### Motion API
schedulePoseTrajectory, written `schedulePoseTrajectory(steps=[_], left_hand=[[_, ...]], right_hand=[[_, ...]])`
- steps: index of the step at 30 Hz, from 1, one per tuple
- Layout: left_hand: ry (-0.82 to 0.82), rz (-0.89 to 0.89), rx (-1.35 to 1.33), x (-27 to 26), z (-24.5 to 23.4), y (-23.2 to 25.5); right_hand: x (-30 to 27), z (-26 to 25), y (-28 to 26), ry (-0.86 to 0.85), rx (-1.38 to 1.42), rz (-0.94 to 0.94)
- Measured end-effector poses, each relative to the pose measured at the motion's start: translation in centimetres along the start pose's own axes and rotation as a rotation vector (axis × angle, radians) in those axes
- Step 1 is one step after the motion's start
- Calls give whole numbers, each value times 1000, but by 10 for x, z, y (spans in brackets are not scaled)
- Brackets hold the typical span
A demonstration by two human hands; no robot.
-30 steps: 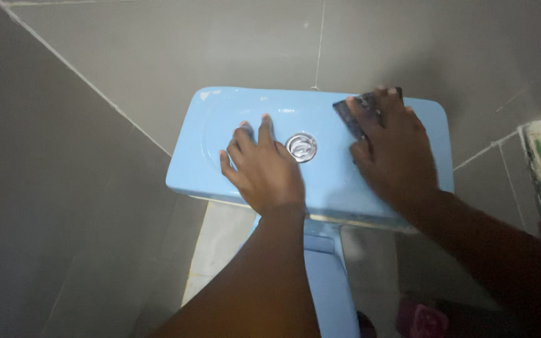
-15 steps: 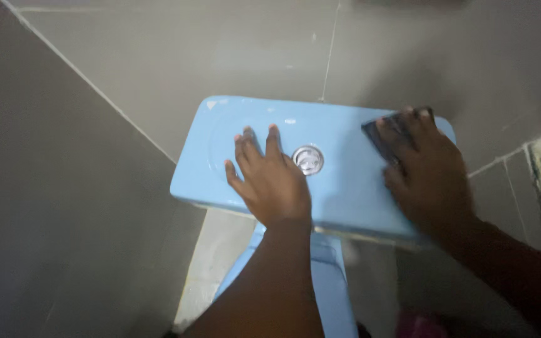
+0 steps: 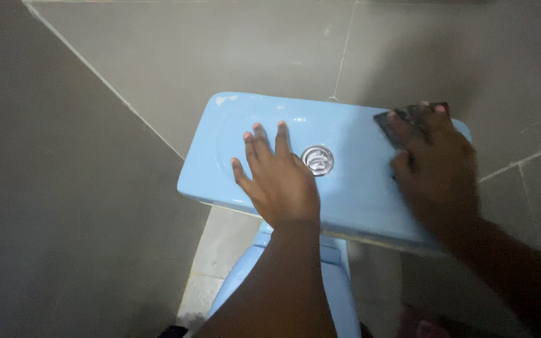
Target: The person dips a dark cloth into a bucket of water and then scrubs the top surface of a light blue toilet tank. They repeatedly wipe the tank lid and sides with the wet cloth.
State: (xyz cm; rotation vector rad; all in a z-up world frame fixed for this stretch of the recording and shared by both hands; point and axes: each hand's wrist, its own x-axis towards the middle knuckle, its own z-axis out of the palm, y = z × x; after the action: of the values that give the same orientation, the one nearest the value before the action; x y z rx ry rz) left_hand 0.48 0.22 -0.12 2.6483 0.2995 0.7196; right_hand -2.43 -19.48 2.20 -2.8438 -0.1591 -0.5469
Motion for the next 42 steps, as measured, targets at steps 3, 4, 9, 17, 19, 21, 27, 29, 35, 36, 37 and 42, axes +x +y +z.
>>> schedulePoseTrajectory(steps=[3,4,9,17,19,21,27,29,35,36,37,42], left_hand=[[-22,-9,1,-6,-1,3],[-19,-4,10,-2,-1,2],[-11,-11,4,0,-1,2],[-22,-31,-6,-2,-2,5],[4,-9,-21,-4,-5,3],[-2,-33,-28,-2,-5,5],[-5,-34,-22,-2,-1,2],[11,-33,-17,1,3,1],[15,-35,-25,-1,-1,4],[13,-36,-26,-2,-2,4],[11,-37,-26,-2,-3,3],[25,-40,-26,-3,-1,3]], right_hand=[[12,23,-38,-60,12,32],[18,28,-51,-84,66,-28],[21,20,-51,-42,195,-206],[17,24,-21,34,76,4],[32,38,-38,76,123,-141],[41,41,-47,23,184,-201],[24,10,4,-50,167,-224],[24,12,10,2,140,-175],[58,41,-47,-50,167,-156],[62,42,-54,-96,172,-175],[61,39,-54,-95,200,-220],[22,10,-13,-111,138,-214]])
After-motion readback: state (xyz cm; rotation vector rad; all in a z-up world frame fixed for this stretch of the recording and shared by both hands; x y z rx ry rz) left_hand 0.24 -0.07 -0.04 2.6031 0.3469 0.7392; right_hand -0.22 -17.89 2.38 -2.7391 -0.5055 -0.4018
